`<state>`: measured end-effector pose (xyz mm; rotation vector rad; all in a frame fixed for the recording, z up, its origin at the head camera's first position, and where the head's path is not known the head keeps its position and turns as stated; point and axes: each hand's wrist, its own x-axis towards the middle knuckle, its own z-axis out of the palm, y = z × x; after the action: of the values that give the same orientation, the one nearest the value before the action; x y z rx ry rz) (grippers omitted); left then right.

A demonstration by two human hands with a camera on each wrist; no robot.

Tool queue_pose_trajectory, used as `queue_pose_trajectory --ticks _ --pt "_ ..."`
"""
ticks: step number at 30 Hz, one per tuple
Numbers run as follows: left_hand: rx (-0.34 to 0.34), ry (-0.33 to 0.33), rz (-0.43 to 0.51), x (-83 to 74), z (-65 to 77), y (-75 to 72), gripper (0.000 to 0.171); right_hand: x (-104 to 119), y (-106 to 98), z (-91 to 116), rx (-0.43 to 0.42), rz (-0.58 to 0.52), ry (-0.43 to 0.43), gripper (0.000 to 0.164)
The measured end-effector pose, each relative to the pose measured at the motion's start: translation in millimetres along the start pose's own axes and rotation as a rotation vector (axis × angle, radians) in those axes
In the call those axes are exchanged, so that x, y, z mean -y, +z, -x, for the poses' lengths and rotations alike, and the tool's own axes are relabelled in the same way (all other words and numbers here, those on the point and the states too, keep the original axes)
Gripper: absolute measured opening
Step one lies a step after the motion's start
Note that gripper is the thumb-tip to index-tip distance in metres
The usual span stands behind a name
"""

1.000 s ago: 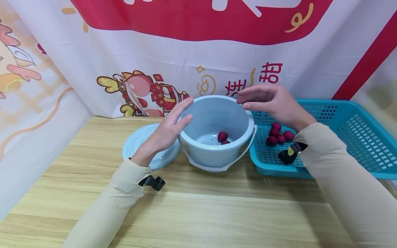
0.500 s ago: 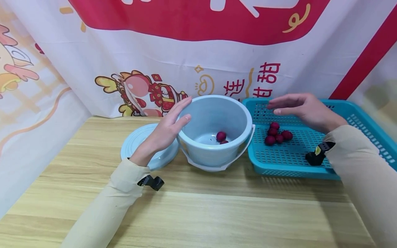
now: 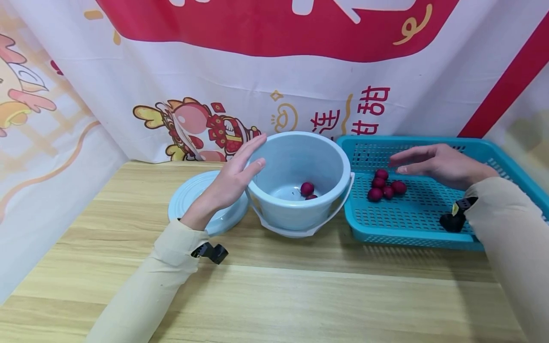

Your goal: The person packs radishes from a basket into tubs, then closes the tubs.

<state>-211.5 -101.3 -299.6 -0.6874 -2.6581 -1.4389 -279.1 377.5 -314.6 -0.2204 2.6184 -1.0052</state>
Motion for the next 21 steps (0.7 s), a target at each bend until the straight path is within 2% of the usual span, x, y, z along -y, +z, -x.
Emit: queue_pose_trajectory --ticks 7,21 --pt "-0.001 0.000 0.000 -0.3 0.7 -0.5 0.063 -15 -1 -3 0.020 0.045 0.033 0.066" --pt "-0.002 0.004 0.004 -0.1 0.0 -0.2 0.063 -27 -1 -6 0.130 0.030 0.106 0.064"
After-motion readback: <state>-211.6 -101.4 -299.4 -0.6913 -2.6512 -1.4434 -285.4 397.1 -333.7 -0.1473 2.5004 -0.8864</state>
